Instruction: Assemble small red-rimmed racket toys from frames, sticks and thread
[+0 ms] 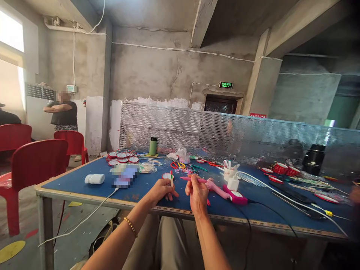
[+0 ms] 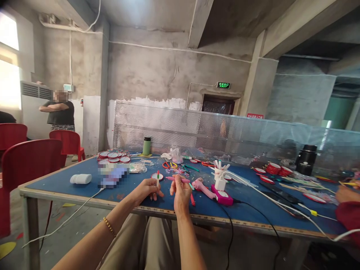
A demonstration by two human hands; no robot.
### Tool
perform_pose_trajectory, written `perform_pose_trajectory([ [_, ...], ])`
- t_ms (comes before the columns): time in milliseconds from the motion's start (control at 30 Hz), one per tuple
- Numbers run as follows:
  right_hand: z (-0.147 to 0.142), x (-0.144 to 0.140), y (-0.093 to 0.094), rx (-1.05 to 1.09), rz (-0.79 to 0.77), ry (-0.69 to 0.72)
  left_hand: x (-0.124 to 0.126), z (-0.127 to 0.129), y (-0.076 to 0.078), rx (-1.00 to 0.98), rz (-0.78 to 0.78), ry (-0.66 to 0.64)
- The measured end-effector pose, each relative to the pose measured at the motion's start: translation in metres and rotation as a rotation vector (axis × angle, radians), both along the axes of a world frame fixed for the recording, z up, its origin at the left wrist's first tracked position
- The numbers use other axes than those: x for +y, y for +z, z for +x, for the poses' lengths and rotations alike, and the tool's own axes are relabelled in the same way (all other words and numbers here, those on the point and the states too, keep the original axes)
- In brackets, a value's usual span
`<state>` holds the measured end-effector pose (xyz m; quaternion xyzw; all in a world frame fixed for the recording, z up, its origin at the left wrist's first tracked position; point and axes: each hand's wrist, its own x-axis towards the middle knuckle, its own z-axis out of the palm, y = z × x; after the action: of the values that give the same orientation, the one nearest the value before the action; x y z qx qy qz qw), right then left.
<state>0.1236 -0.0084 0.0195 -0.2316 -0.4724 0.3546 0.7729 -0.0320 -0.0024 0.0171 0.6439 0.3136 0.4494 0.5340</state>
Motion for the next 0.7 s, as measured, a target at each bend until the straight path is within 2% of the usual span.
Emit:
perform_pose_trajectory([
  [100, 0.001, -0.001, -0.006, -0.056, -0.003, -0.043, 0.001, -0.001, 0.000, -0.069, -0.020, 0.030],
  [233, 0.002, -0.004, -0.008, -0.128, -0.018, -0.030, 0.001, 0.001, -0.004, -0.087, 0.001, 0.050],
  [400, 0.006, -0.002, -0.005, -0.032, -0.046, 0.000, 0.007, 0.014, -0.008, 0.040, 0.067, 0.068],
  [533, 0.009, 0.001, -0.004, 0.029, -0.069, 0.039, 0.019, 0.035, -0.012, 0.154, 0.080, 0.196],
  [600, 0.010, 0.001, -0.004, 0.037, -0.061, 0.001, 0.020, 0.039, -0.013, 0.135, 0.084, 0.207],
  [700, 0.010, 0.000, -0.005, 0.027, -0.026, -0.054, 0.016, 0.034, -0.013, 0.003, 0.069, 0.160],
])
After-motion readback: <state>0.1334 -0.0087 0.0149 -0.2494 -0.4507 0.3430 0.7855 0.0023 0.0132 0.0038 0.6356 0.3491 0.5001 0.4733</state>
